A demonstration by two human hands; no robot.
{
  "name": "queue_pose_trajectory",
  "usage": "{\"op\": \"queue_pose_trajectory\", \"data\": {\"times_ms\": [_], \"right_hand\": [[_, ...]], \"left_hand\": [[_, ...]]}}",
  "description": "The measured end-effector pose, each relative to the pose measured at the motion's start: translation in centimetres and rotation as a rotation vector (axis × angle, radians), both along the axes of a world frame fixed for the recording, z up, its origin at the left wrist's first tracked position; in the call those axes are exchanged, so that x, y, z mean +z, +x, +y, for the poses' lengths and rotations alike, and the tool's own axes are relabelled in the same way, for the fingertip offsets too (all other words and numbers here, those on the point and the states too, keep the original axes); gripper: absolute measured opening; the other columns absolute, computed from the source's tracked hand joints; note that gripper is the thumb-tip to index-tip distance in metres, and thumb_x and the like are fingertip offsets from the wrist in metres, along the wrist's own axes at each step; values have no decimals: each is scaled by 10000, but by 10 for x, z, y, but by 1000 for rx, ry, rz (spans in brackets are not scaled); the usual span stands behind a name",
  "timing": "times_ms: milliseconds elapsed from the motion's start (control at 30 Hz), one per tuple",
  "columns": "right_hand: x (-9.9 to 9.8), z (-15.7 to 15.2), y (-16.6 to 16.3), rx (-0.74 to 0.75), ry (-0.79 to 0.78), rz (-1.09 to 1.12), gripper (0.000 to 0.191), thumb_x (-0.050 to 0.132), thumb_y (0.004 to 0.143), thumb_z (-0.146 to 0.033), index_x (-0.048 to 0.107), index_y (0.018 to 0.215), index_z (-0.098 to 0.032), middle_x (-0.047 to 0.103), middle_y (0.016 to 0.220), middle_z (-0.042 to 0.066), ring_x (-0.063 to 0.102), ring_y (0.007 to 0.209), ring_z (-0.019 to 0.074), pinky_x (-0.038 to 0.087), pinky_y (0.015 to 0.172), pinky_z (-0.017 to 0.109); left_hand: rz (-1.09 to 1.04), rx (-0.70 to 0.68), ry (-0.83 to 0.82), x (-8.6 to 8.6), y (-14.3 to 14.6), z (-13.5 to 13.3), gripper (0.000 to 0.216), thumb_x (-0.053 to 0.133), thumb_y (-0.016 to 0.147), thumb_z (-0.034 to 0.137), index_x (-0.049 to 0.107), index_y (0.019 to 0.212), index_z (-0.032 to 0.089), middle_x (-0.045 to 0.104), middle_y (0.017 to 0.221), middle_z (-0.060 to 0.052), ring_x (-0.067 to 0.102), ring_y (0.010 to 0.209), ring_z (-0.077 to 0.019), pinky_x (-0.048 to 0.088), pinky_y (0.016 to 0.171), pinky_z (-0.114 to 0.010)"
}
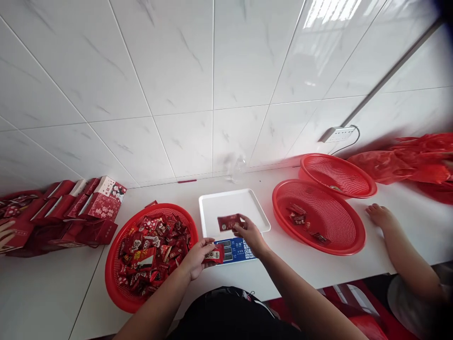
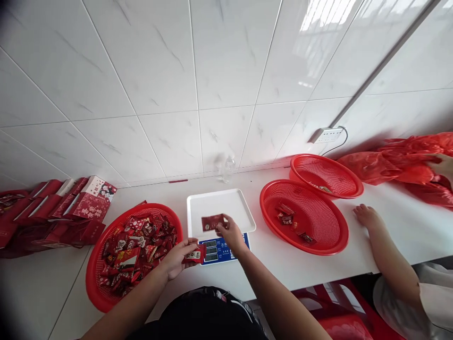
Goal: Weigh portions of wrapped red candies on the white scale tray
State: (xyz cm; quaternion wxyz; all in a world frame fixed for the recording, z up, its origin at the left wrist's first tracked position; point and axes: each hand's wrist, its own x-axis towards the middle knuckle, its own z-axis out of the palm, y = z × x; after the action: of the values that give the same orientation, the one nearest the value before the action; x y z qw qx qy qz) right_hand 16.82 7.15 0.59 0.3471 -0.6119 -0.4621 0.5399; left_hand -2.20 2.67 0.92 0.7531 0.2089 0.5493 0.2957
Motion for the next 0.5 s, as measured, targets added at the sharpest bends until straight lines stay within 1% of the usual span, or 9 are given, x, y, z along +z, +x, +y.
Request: {"op": "queue_pose_trajectory", "data": {"times_ms": [67,100,133,167,233,267,300,400,500], "right_hand": [[1,2,7,-84,36,-92,694,564,718,-355,280,1339,-234,457,1292,111,561,1024,214,478,789,342],[2,1,8,-74,53,-143,722,592,698,-355,281,1341,-252,407,1338,104,531,1074,223,465,816,347],[3,-2,8,-19,51,-175,696,610,686,-357,334,1318,-254,421,1329,96,523,1084,228,457,829,350],[5,-6,7,70,22,-167,621,611,689,-367,417,1266,-239,489,1266,94,541,1052,227,457,822,350],[7,-17,1,279,-97,-35,441,580,723,-407,560,1109,-197,628,1038,84,604,901,205,476,759,335],[7,-22,-3,356,-164,54,397,570,733,-428,591,1044,-181,657,922,71,621,805,186,484,708,320],[6,-27,-6,400,-219,134,386,573,733,-441,598,1007,-171,664,833,55,620,718,164,486,654,301],[-1,-36,-11,379,-274,225,398,629,690,-445,589,957,-152,640,686,8,572,552,104,453,540,242],[-9,-34,-11,358,-256,218,369,658,663,-433,599,875,-138,625,641,-6,555,526,91,426,502,217]], "left_hand": [[-64,25,-39,3,-2,2,408,646,694,258,465,1056,202,626,959,-62,629,731,-145,491,662,-290],[-82,28,-43,6,-2,3,433,643,694,238,448,1080,213,618,981,-62,633,736,-148,494,659,-293],[-84,27,-34,8,-1,3,442,639,695,225,438,1089,219,611,992,-60,635,738,-150,497,652,-294],[-72,23,-15,10,1,4,429,633,699,221,438,1080,220,606,984,-56,635,734,-151,498,642,-292],[-25,-9,48,12,6,3,356,615,713,241,451,1028,213,600,931,-43,632,709,-148,499,625,-289],[0,-34,83,11,9,2,319,606,721,260,455,998,210,598,899,-34,628,692,-145,499,616,-289],[22,-65,114,10,12,1,295,598,727,282,455,974,210,596,874,-27,624,676,-141,499,604,-287],[65,-159,161,5,16,-2,298,591,729,358,451,949,213,599,863,-25,619,656,-139,494,551,-269],[57,-214,139,0,15,-4,347,596,721,417,448,958,210,605,894,-36,624,617,-134,479,507,-245]]}}
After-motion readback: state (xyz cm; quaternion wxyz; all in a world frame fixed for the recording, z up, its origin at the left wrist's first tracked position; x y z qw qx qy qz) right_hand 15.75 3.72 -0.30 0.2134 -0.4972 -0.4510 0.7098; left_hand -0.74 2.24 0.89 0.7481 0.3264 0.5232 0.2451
